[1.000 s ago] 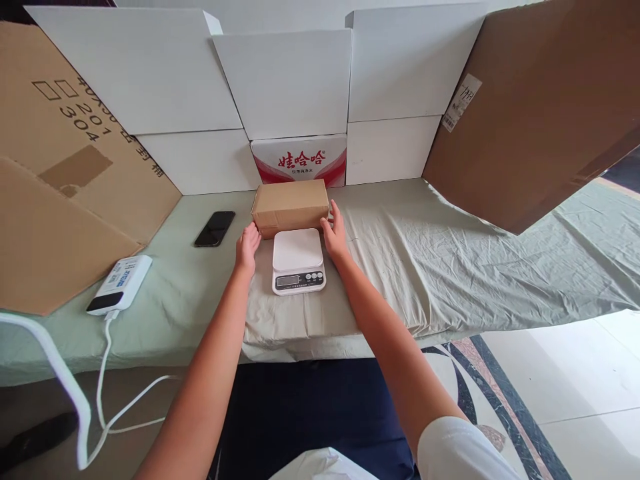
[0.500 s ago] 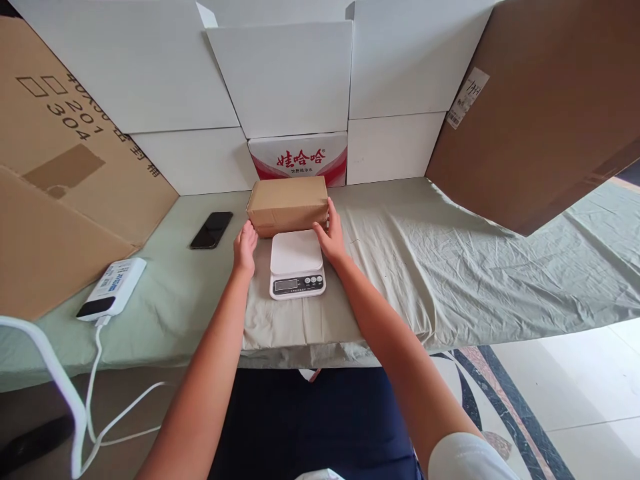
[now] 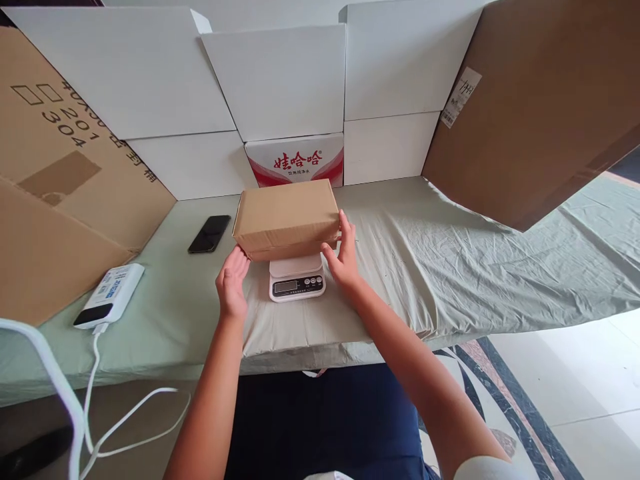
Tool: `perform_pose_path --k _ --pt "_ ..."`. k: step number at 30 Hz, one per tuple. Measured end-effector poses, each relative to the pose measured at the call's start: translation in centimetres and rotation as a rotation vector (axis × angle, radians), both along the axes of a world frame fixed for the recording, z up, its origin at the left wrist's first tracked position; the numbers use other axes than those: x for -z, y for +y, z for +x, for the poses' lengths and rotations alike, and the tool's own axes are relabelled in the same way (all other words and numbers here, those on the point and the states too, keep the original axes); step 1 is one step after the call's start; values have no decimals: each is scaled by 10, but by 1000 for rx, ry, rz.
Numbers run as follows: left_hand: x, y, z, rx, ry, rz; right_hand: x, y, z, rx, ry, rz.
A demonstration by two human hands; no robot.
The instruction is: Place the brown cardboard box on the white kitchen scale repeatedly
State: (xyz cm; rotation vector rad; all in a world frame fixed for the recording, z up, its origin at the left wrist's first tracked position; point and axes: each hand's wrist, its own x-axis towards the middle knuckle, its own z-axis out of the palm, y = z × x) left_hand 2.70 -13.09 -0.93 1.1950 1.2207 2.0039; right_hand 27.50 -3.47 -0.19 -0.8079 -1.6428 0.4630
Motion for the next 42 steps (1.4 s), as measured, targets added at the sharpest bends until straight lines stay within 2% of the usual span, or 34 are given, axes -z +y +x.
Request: perform_pose_path --k 6,11,23,33,42 --pt "3 -11 2 -29 -14 -60 8 -16 3 -3 16 -20" --pt "3 -19 3 -43 -24 -75 6 -18 3 0 19 -25" --pt "-5 -18 5 -94 -26 -188 0 -23 1 39 97 -44" --pt "0 -21 10 -83 12 -169 -1 -24 0 20 107 -74" --pt "2 -20 12 -87 -21 -182 -3 -27 -1 -22 147 -167"
